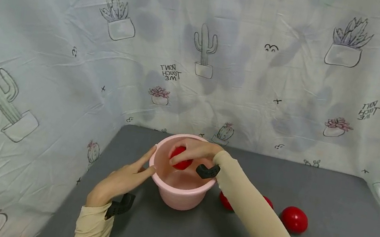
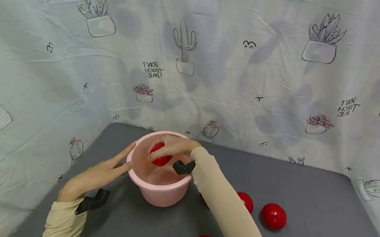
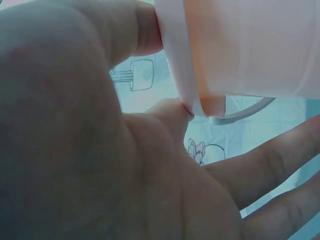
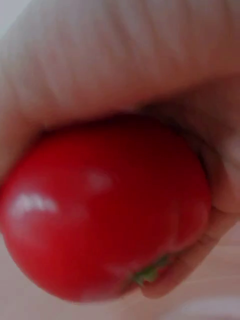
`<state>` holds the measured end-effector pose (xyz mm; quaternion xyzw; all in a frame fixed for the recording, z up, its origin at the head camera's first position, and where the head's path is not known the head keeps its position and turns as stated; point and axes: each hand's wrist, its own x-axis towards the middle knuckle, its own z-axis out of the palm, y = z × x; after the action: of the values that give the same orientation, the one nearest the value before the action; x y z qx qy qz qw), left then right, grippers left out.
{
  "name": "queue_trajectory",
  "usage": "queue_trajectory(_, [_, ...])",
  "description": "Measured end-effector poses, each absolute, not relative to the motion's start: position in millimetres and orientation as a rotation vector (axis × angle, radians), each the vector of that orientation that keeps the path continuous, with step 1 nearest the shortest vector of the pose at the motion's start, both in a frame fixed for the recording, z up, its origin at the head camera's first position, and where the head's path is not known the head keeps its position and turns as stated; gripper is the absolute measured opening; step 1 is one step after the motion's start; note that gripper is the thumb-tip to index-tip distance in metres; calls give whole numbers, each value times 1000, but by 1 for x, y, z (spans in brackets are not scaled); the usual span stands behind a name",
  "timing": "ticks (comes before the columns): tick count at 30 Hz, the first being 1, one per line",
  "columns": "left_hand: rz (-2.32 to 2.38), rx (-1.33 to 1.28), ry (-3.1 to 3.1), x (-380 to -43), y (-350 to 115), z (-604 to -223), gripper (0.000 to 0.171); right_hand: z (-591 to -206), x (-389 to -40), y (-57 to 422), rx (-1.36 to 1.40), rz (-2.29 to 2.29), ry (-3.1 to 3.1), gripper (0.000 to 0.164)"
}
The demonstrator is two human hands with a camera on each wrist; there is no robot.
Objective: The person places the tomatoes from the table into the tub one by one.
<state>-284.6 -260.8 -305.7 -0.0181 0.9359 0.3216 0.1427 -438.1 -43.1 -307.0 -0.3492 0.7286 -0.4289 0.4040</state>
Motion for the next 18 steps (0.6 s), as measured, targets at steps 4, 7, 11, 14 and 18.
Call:
queue_trajectory(4, [920, -54, 2701, -286, -261, -306, 65, -311, -437, -44, -775, -1029, 1847, 45])
queue_trajectory(7, [938, -60, 2690, -286, -261, -306, 64, -312, -438, -44, -736, -966, 1875, 44])
queue_trajectory(11, [965, -59, 2679, -286, -262, -307, 64, -313, -440, -47, -794, -857, 1945, 38])
queue_trajectory(14, [974, -56, 2681, -287, -263, -308, 65, -314, -442, -48, -866, -755, 1979, 33])
queue_trajectory(18, [969, -49, 2695, -287, -263, -309, 61, -316, -444, -49, -971, -560, 2010, 26])
